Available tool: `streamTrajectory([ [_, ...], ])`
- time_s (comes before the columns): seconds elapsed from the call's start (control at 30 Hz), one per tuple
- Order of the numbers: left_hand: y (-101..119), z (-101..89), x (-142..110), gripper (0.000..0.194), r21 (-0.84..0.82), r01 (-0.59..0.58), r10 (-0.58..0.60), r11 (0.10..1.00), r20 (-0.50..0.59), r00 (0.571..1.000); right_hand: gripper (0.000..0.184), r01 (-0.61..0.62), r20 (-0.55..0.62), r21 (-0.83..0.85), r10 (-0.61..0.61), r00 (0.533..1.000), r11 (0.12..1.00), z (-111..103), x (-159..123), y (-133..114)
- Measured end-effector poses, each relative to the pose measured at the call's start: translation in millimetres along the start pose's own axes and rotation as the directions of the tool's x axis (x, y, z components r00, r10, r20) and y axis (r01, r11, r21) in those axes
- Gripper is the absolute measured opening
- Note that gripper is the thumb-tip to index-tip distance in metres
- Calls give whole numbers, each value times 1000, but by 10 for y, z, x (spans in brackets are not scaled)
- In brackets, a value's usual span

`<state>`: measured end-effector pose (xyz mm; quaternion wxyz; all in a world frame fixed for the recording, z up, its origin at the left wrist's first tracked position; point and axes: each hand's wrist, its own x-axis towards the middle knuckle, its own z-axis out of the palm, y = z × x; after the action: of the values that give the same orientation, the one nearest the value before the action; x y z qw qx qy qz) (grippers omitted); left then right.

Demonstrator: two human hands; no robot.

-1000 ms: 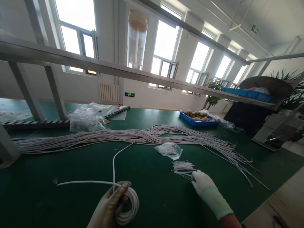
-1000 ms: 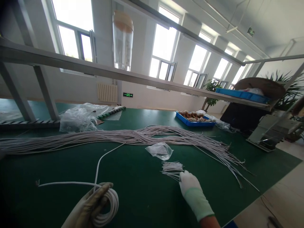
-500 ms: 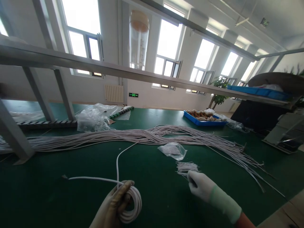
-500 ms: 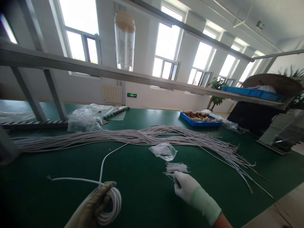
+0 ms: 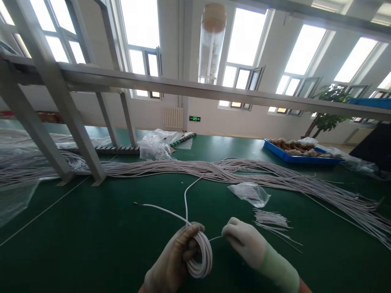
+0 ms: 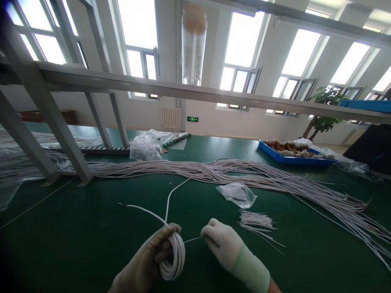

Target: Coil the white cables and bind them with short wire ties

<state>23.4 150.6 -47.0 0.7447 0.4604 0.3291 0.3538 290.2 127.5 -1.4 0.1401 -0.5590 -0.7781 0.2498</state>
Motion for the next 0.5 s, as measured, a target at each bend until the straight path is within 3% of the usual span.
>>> streamTrajectory([
  [0.1,49,6,-48,40,111,0,3,994,-23,1000,22,66,-29,36,-65,997,997,32,22,-72],
  [0.23,133,7,-106,40,281,-122,141,952,-49,989,21,129,-98,138,-116,988,982,102,71,-246],
  [0.27,165,17,-110,41,271,-116,130,956,-32,991,20,143,-105,167,-127,986,976,125,92,-288],
  [0.37,291,85,-111,33,161,54,-51,986,-20,999,16,158,-124,216,-133,983,963,190,160,-377],
  [0.5,416,177,-115,32,0,161,-160,987,-126,979,17,93,-132,272,-58,990,958,219,193,-430],
])
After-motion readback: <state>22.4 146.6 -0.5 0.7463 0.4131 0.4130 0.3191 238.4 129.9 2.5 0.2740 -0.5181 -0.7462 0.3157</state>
